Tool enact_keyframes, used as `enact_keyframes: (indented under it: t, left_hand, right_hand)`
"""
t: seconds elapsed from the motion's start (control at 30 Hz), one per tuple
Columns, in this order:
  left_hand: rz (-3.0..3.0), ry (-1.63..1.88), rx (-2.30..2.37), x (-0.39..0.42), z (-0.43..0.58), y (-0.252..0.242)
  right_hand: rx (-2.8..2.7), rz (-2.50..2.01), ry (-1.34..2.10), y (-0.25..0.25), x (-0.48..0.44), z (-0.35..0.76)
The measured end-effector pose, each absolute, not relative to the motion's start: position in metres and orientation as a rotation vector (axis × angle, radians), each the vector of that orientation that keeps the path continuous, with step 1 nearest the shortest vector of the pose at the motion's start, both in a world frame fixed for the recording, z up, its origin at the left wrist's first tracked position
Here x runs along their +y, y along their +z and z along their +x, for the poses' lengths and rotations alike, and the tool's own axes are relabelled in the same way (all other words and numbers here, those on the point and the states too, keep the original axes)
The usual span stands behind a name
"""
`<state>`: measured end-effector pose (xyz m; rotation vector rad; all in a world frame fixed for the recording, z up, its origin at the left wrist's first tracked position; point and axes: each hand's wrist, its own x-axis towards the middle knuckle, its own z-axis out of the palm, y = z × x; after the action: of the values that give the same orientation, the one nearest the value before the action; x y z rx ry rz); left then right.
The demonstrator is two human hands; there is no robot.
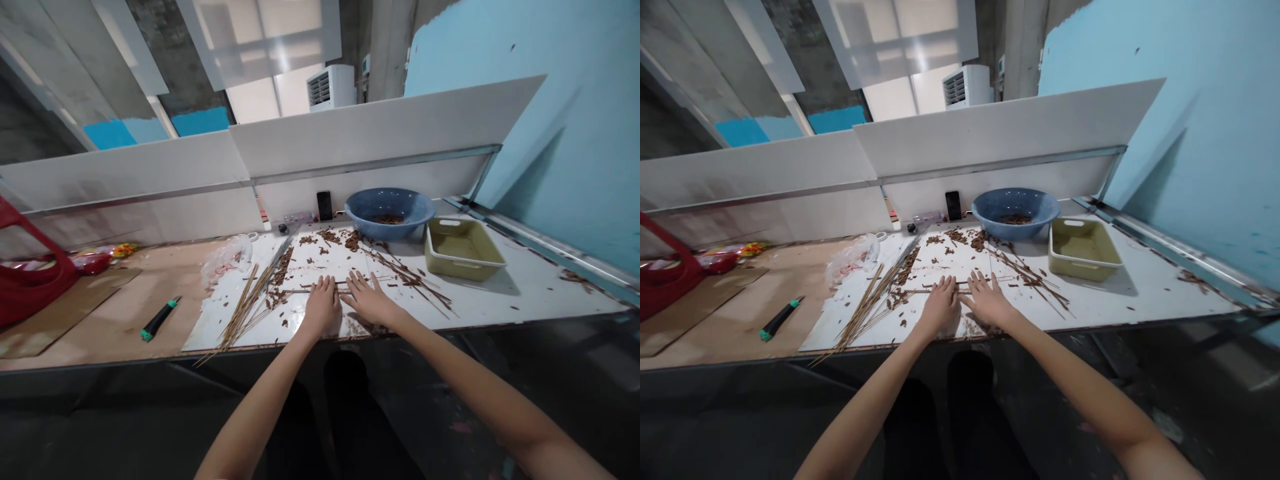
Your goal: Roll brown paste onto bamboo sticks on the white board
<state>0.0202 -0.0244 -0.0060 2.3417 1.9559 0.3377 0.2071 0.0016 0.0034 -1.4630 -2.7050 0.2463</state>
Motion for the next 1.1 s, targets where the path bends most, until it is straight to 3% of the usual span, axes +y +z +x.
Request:
enact_keyframes:
  t: [0.23,0.87,1.1]
  left_hand:
    - [2.388,0.122,1.98,-0.02,0.02,-0.006]
    - [2.289,0.123,2.059,-0.038,0.006,-0.009]
    - [2.193,0.16,2.111,-0.011,0.012,0.003]
  right_hand:
    - [-2.694,-1.482,0.378,0.01,0.015,0.186]
    - [-2.707,-1.367,0.17,-0.011,0.001,0.206]
    - [-2.749,-1.452,0.184,0.007,0.024,0.196]
